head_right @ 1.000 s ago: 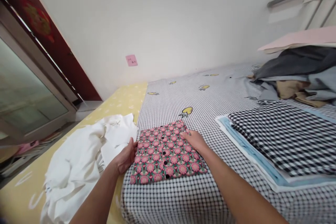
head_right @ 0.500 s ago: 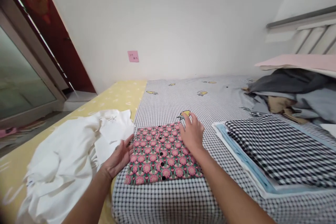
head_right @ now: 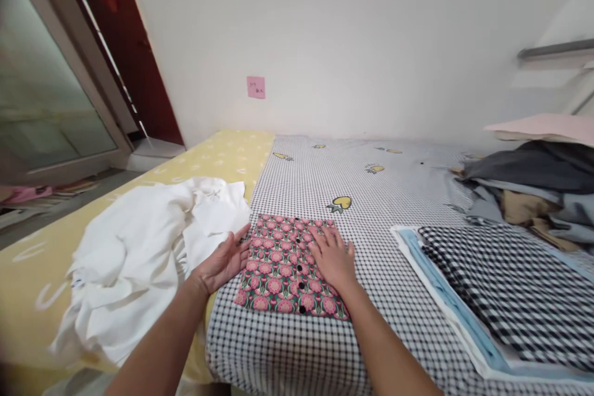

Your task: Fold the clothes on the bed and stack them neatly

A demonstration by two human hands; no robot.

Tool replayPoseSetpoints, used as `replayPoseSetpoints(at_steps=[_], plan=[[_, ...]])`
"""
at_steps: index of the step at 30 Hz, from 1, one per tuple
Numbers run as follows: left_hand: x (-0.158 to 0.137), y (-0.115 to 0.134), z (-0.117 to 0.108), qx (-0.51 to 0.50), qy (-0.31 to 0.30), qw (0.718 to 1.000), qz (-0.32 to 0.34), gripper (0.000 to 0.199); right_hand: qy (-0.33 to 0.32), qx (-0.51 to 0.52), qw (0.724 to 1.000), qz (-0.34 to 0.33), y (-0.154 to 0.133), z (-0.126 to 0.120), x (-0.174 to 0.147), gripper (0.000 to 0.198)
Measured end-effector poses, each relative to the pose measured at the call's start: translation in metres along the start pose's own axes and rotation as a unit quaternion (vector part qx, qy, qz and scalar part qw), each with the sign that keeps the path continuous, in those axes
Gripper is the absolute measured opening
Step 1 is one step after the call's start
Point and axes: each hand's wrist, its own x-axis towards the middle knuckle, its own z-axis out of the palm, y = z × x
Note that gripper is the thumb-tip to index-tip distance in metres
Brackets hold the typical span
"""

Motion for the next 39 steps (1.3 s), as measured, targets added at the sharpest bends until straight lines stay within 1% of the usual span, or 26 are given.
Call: replayPoseSetpoints(at_steps=[3,8,11,14,16,19,21,23,24,25,26,27,28,30,32,33,34,36,37,38,39], plan=[[-0.002,-0.001,0.002,-0.003,-0.007,1.0,0.0,0.083,0.019,-0.007,1.0,0.013,0.015,0.009,-0.022,0.057],[-0.006,0.0,0.006,-0.006,-0.001,1.0,0.009,0.081,0.045,-0.018,0.999,-0.019,0.051,0.026,-0.074,0.058],[-0.008,0.001,0.01,-0.003,0.02,1.0,0.014,0.078,0.07,-0.024,0.997,-0.034,0.06,0.029,-0.094,0.058],[-0.013,0.0,0.016,0.0,0.056,0.998,0.031,0.075,0.084,-0.027,0.996,-0.034,0.058,0.027,-0.098,0.057],[-0.021,-0.004,0.021,0.002,0.076,0.996,0.051,0.071,0.09,-0.028,0.995,-0.032,0.055,0.026,-0.096,0.057],[-0.044,-0.016,0.026,0.004,0.092,0.991,0.098,0.065,0.101,-0.025,0.994,-0.031,0.051,0.025,-0.094,0.058],[-0.064,-0.026,0.029,0.004,0.097,0.988,0.117,0.064,0.101,-0.02,0.994,-0.027,0.049,0.024,-0.094,0.058],[-0.084,-0.032,0.03,0.013,0.104,0.989,0.1,0.063,0.097,-0.015,0.995,-0.019,0.046,0.021,-0.094,0.058],[-0.091,-0.033,0.031,0.029,0.115,0.99,0.082,0.061,0.094,-0.012,0.995,-0.016,0.045,0.02,-0.095,0.058],[-0.097,-0.032,0.033,0.066,0.142,0.986,0.06,0.057,0.092,-0.009,0.996,-0.012,0.043,0.018,-0.095,0.058],[-0.1,-0.029,0.035,0.118,0.182,0.975,0.04,0.052,0.089,-0.006,0.996,-0.008,0.042,0.017,-0.095,0.058],[-0.101,-0.025,0.038,0.176,0.228,0.957,0.027,0.046,0.086,-0.002,0.996,-0.006,0.04,0.015,-0.096,0.057],[-0.1,-0.02,0.042,0.234,0.277,0.932,0.025,0.041,0.085,0.001,0.996,-0.003,0.039,0.014,-0.096,0.057],[-0.091,-0.009,0.057,0.321,0.349,0.879,0.055,0.033,0.087,0.007,0.996,-0.001,0.037,0.013,-0.096,0.056],[-0.079,-0.003,0.081,0.361,0.372,0.847,0.119,0.031,0.093,0.01,0.996,-0.003,0.036,0.012,-0.096,0.056],[-0.072,-0.004,0.095,0.397,0.369,0.825,0.159,0.031,0.095,0.013,0.995,-0.003,0.036,0.011,-0.096,0.056],[-0.064,-0.007,0.109,0.449,0.355,0.796,0.2,0.031,0.095,0.016,0.995,-0.002,0.035,0.011,-0.097,0.055],[-0.051,-0.022,0.132,0.567,0.291,0.721,0.272,0.032,0.093,0.022,0.995,-0.002,0.035,0.01,-0.097,0.055],[-0.045,-0.032,0.138,0.62,0.245,0.684,0.295,0.034,0.092,0.025,0.995,-0.002,0.034,0.009,-0.097,0.055],[-0.04,-0.044,0.14,0.66,0.198,0.658,0.305,0.036,0.093,0.026,0.995,-0.003,0.034,0.009,-0.097,0.055],[-0.035,-0.056,0.138,0.685,0.159,0.645,0.299,0.038,0.095,0.026,0.995,-0.003,0.034,0.008,-0.097,0.055]])
